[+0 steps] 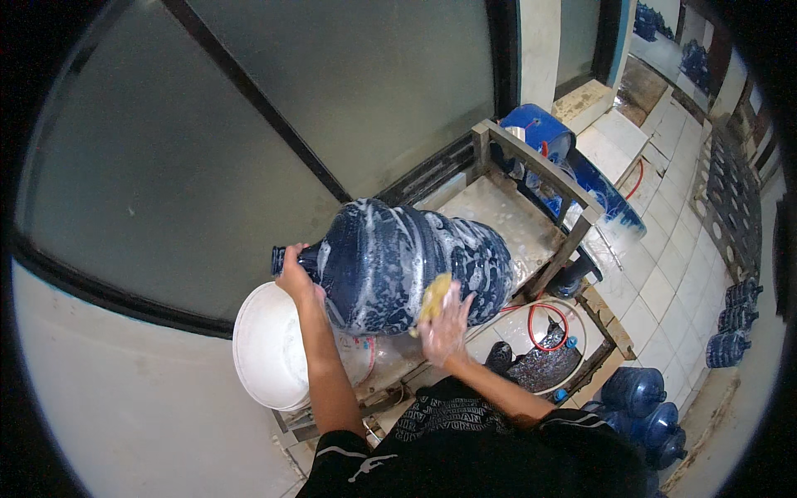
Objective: The person scrubs the exterior of a large blue water jug with a yellow sponge and soapy water. They rotate the jug to clean all sides, then place it on the floor among other jugs before picking up a new one to repeat the process.
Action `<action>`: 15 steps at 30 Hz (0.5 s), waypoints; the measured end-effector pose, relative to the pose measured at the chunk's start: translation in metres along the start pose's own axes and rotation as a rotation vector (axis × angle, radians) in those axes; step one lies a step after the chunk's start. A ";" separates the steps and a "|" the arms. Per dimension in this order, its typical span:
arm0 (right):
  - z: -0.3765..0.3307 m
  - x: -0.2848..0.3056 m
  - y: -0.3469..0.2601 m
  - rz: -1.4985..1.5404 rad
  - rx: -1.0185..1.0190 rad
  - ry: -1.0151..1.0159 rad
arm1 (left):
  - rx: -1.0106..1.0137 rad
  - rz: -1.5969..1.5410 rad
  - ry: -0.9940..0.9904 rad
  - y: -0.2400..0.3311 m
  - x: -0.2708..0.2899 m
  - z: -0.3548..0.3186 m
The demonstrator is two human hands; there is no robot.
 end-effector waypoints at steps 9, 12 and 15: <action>0.152 0.008 0.107 -0.119 -0.381 -0.465 | -0.087 0.053 0.023 -0.005 0.011 -0.005; 0.041 -0.001 0.110 -0.118 -0.206 0.122 | -0.064 0.134 0.122 0.000 0.000 -0.012; 0.013 0.004 0.095 0.123 -0.200 0.241 | -0.091 0.137 0.108 -0.001 0.002 0.000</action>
Point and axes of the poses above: each hand's wrist, its own z-axis towards the middle knuckle, its own x-axis out of the back of the hand, y = z × x, the point moved 3 cm from there along z, towards the middle knuckle
